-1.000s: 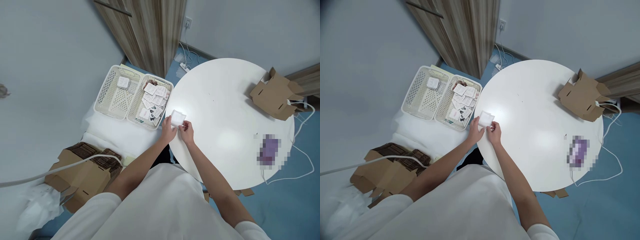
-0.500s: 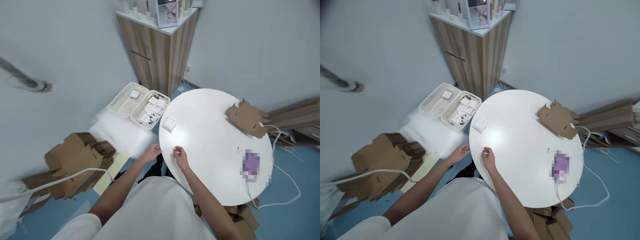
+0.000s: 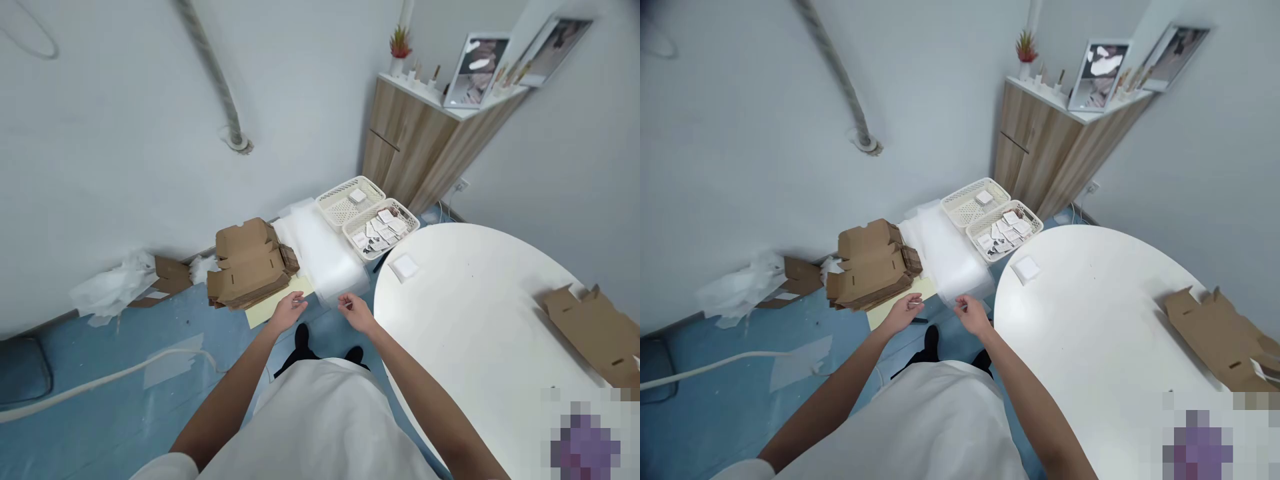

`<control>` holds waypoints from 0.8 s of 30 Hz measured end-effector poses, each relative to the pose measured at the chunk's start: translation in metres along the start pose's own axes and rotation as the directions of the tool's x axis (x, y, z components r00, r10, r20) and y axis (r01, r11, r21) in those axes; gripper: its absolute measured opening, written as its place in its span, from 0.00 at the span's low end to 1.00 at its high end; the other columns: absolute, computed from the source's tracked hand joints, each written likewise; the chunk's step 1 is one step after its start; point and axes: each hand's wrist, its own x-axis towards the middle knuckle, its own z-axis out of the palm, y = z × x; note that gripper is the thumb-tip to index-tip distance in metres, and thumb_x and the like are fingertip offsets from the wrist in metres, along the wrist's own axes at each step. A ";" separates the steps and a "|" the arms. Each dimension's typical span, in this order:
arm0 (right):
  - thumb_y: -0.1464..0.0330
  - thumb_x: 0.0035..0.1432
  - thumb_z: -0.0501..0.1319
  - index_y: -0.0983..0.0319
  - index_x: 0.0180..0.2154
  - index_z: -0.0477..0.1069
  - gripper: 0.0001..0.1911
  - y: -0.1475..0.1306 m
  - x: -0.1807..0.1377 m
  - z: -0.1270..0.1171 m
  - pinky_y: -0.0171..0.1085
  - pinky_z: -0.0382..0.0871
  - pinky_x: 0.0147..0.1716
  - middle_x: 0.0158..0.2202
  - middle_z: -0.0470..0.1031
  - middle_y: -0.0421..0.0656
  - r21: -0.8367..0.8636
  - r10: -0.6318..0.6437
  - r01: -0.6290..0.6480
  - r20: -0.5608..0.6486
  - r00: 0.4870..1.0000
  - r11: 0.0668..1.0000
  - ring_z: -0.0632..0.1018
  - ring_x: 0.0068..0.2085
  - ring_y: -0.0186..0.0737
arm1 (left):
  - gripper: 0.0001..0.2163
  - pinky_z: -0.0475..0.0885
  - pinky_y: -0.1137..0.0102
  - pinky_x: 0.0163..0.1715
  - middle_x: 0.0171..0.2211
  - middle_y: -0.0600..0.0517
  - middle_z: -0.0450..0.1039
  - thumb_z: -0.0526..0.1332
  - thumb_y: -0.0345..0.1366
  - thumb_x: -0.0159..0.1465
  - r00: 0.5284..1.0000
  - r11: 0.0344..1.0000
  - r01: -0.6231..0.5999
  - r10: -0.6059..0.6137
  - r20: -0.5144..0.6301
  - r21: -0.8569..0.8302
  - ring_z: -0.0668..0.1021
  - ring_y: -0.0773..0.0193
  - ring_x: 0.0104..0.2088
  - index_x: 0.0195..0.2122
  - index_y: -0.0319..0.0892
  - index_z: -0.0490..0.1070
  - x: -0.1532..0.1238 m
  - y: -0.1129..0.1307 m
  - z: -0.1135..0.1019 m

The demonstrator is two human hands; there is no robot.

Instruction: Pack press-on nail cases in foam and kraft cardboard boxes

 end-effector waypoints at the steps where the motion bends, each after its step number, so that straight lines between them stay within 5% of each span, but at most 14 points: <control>1: 0.66 0.49 0.58 0.59 0.38 0.69 0.12 -0.010 0.012 0.006 0.35 0.65 0.29 0.34 0.73 0.41 -0.058 -0.032 0.033 0.020 0.999 0.998 0.72 0.28 0.34 | 0.20 0.71 0.67 0.40 0.44 0.44 0.71 0.56 0.41 0.57 0.997 0.999 -0.042 0.041 -0.069 -0.010 0.76 0.62 0.39 0.49 0.38 0.63 0.001 -0.005 -0.012; 6: 0.68 0.46 0.62 0.59 0.40 0.69 0.16 -0.061 0.075 0.058 0.37 0.65 0.34 0.36 0.72 0.42 -0.306 -0.169 0.176 0.051 0.984 0.936 0.72 0.32 0.36 | 0.16 0.70 0.66 0.42 0.42 0.46 0.72 0.54 0.40 0.58 0.948 0.990 -0.101 0.126 -0.291 0.102 0.75 0.60 0.41 0.46 0.40 0.66 0.011 -0.037 -0.073; 11: 0.67 0.45 0.63 0.60 0.48 0.63 0.26 -0.097 0.120 0.124 0.39 0.64 0.39 0.42 0.68 0.46 -0.497 -0.177 0.181 0.055 0.983 0.849 0.72 0.40 0.41 | 0.17 0.67 0.62 0.46 0.44 0.44 0.70 0.56 0.40 0.56 0.954 0.952 -0.035 0.122 -0.273 0.303 0.72 0.54 0.46 0.46 0.40 0.67 0.025 -0.070 -0.121; 16: 0.73 0.49 0.58 0.60 0.47 0.62 0.21 -0.108 0.145 0.159 0.40 0.63 0.36 0.43 0.66 0.50 -0.674 -0.106 0.042 -0.055 0.993 0.737 0.72 0.41 0.46 | 0.17 0.65 0.63 0.46 0.45 0.43 0.69 0.57 0.39 0.56 0.979 0.927 -0.057 0.126 -0.164 0.371 0.70 0.53 0.48 0.46 0.38 0.67 0.035 -0.089 -0.138; 24: 0.73 0.51 0.55 0.61 0.36 0.63 0.08 -0.110 0.167 0.165 0.40 0.61 0.31 0.34 0.70 0.49 -0.797 0.001 -0.106 -0.131 0.991 0.595 0.73 0.36 0.45 | 0.18 0.65 0.63 0.46 0.45 0.43 0.68 0.59 0.38 0.55 0.986 0.942 -0.093 0.133 -0.105 0.321 0.70 0.53 0.47 0.46 0.38 0.67 0.032 -0.104 -0.145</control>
